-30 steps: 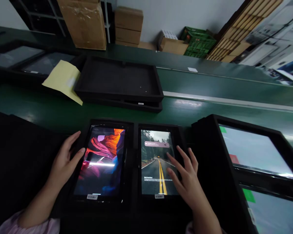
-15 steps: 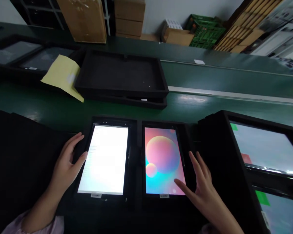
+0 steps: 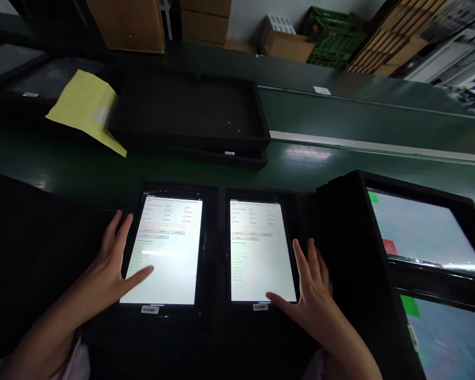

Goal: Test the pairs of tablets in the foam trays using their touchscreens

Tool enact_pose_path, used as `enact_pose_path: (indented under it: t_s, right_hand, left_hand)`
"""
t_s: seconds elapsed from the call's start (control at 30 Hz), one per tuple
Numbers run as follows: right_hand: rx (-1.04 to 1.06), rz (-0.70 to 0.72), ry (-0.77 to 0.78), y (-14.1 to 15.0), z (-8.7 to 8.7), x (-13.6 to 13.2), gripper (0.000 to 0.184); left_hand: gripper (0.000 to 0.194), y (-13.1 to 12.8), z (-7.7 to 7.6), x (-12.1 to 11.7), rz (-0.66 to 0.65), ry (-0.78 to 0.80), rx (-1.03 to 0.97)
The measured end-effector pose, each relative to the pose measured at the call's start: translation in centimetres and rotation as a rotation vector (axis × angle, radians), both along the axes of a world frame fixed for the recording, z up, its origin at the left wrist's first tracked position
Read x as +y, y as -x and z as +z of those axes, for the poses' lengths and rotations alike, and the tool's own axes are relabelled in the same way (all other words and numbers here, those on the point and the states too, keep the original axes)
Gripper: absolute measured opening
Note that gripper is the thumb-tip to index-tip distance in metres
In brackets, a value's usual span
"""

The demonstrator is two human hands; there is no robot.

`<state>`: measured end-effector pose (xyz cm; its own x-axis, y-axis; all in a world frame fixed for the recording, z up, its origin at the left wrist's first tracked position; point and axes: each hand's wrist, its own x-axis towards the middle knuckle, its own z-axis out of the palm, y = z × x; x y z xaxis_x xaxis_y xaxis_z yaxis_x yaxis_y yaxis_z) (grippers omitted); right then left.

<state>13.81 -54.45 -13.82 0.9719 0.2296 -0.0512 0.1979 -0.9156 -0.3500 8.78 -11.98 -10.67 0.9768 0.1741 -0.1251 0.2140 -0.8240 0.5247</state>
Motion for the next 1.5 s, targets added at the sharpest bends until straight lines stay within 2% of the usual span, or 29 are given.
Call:
enact_pose_path:
  t_s: [0.07, 0.13, 0.27, 0.37, 0.43, 0.53, 0.6, 0.63, 0.77, 0.87, 1.1, 1.2, 1.33, 1.5]
  right_hand:
    - [-0.03, -0.083, -0.061, -0.2, -0.1, 0.5, 0.097]
    - [-0.038, -0.144, -0.149, -0.5, 0.0, 0.9, 0.088]
    - [-0.011, -0.232, -0.287, -0.9, 0.5, 1.1, 0.088]
    - [-0.039, -0.301, -0.314, -1.2, 0.9, 1.2, 0.088]
    - [-0.104, -0.32, -0.312, -1.4, 1.1, 1.4, 0.082]
    - [-0.252, -0.195, -0.318, -1.5, 1.7, 2.1, 0.054]
    - [-0.328, -0.042, -0.332, -1.3, 2.3, 2.6, 0.031]
    - [-0.34, 0.04, -0.344, -1.2, 2.6, 2.8, 0.026]
    - [-0.258, 0.36, -0.433, -0.8, 3.3, 3.3, 0.029]
    - [-0.178, 0.488, -0.471, -0.7, 3.5, 3.4, 0.03]
    - [-0.089, 0.611, -0.387, -0.1, 3.9, 4.8, 0.028]
    - [-0.078, 0.637, -0.334, 0.1, 3.8, 5.0, 0.029]
    - [-0.136, 0.586, -0.407, 0.2, 3.1, 4.3, 0.031]
    - [-0.179, 0.493, -0.502, 0.2, 2.5, 3.9, 0.033]
  left_hand:
    - [0.113, 1.4, 0.2, 0.2, -0.077, -0.052, 0.132]
    - [0.12, 2.6, 0.4, -0.1, -0.116, -0.089, 0.19]
    - [0.132, 3.5, -0.2, -1.8, -0.113, -0.215, 0.123]
    - [0.129, 2.7, -0.8, -2.8, -0.033, -0.239, 0.078]
    - [0.116, 2.0, -0.8, -2.9, 0.087, -0.194, 0.062]
    - [0.104, 1.3, -0.3, -2.3, 0.178, -0.071, 0.111]
    - [0.106, 1.3, 0.1, -1.6, 0.151, -0.005, 0.154]
    - [0.107, 1.4, 0.2, -1.2, 0.131, 0.009, 0.164]
    - [0.113, 1.9, 0.2, -0.2, 0.037, -0.007, 0.159]
    - [0.115, 2.2, -0.1, 0.2, -0.028, -0.018, 0.165]
    - [0.106, 3.0, -0.7, 2.5, -0.089, 0.0, 0.166]
    - [0.104, 3.3, -0.5, 3.1, -0.12, 0.014, 0.193]
    - [0.106, 3.3, 0.4, 2.8, -0.159, 0.014, 0.267]
    - [0.107, 3.5, 0.6, 2.4, -0.124, 0.005, 0.322]
